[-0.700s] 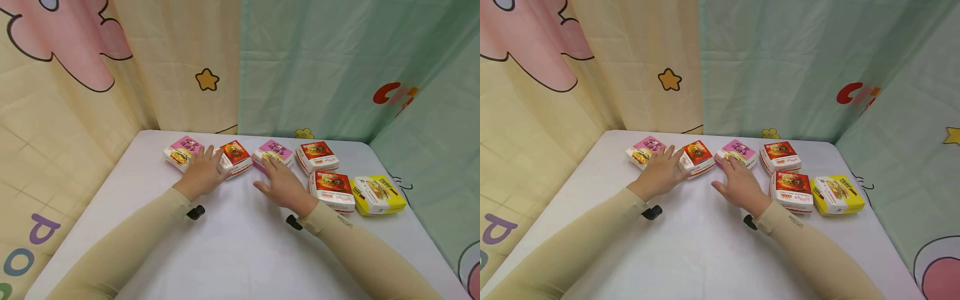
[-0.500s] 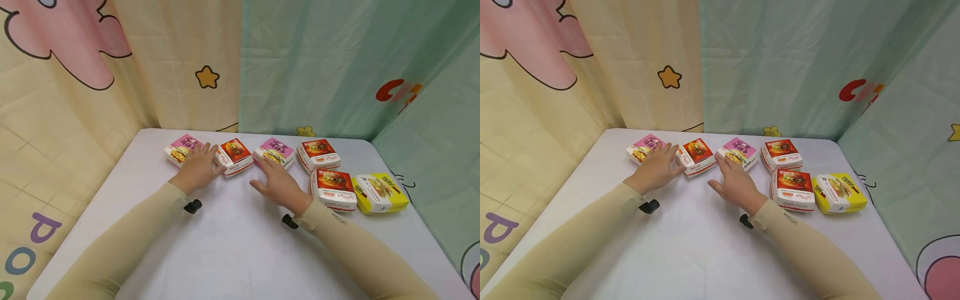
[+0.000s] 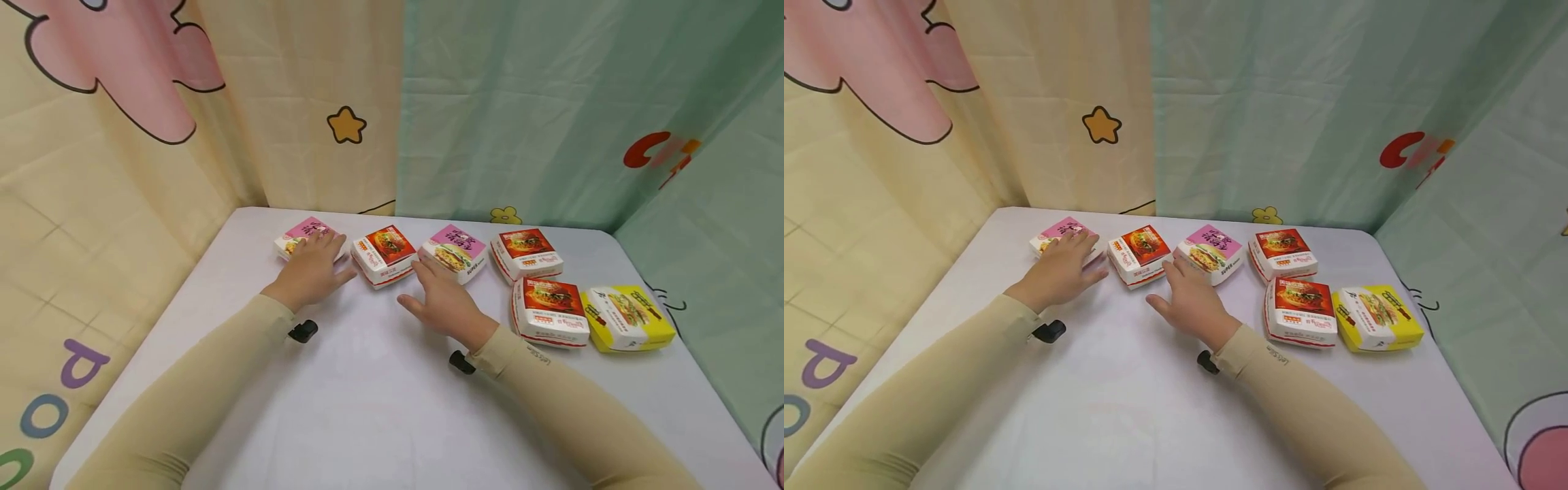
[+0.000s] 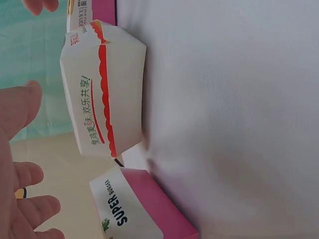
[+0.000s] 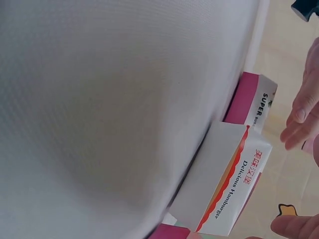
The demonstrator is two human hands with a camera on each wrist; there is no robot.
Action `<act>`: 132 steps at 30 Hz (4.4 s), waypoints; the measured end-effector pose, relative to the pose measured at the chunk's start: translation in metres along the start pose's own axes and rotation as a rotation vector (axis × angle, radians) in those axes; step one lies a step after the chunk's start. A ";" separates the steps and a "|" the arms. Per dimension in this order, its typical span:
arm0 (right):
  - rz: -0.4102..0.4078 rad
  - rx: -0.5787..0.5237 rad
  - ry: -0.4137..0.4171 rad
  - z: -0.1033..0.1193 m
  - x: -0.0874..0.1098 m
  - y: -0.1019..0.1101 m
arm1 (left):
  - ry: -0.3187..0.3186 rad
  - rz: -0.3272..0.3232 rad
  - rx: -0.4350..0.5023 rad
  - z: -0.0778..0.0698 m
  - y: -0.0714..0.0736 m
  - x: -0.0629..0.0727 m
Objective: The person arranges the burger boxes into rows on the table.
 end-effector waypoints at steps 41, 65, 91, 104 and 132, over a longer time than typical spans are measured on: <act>0.047 -0.162 0.030 0.054 -0.021 -0.031 | 0.221 -0.022 0.144 0.087 0.001 -0.002; 0.077 -0.254 0.082 0.095 -0.049 -0.060 | 0.332 0.052 0.308 0.108 -0.001 -0.001; 0.214 -0.364 -0.098 0.110 -0.081 -0.081 | 0.302 0.019 0.418 0.103 -0.006 0.011; 0.198 -0.392 -0.088 0.111 -0.074 -0.081 | 0.288 0.012 0.420 0.102 -0.004 0.028; 0.139 -0.322 0.022 0.108 -0.045 -0.068 | 0.242 0.084 0.418 0.089 -0.003 0.072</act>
Point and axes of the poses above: each hand's wrist, its own x-axis away from the middle knuckle, its own y-axis out of the back of the hand, z = x × y, the point moved 2 cm from there along -x, towards the middle knuckle
